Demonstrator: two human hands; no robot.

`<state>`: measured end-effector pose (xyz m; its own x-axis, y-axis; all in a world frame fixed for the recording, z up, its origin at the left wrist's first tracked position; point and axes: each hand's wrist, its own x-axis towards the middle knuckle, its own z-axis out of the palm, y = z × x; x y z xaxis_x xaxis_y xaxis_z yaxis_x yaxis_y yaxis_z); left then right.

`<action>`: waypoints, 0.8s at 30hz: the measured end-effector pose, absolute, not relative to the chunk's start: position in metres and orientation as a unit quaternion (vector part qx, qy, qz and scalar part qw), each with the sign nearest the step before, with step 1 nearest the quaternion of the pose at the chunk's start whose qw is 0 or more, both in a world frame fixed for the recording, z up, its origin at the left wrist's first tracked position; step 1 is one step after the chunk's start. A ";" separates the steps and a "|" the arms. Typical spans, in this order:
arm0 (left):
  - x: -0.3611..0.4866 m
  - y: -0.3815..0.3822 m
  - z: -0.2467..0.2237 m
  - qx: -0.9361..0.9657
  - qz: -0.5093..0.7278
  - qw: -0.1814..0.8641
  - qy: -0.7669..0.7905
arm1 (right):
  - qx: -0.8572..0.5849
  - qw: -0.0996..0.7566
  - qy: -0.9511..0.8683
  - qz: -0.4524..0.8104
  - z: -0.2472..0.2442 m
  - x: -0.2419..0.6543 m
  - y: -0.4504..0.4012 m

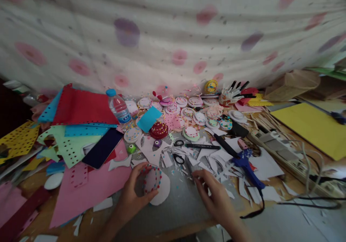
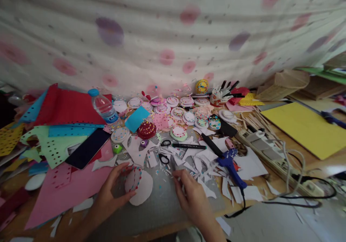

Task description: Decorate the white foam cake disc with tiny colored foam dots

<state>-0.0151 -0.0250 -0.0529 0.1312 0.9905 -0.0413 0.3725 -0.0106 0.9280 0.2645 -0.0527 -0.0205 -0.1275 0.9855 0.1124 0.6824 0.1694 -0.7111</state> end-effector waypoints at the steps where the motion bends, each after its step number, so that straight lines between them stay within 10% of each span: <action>1: -0.017 -0.025 -0.052 0.630 0.347 0.417 0.556 | -0.590 0.291 -0.709 0.255 -0.021 0.265 -0.053; 24: 0.011 -0.026 -0.061 0.798 0.227 0.266 0.491 | -0.716 0.241 -0.637 0.154 -0.059 0.283 -0.043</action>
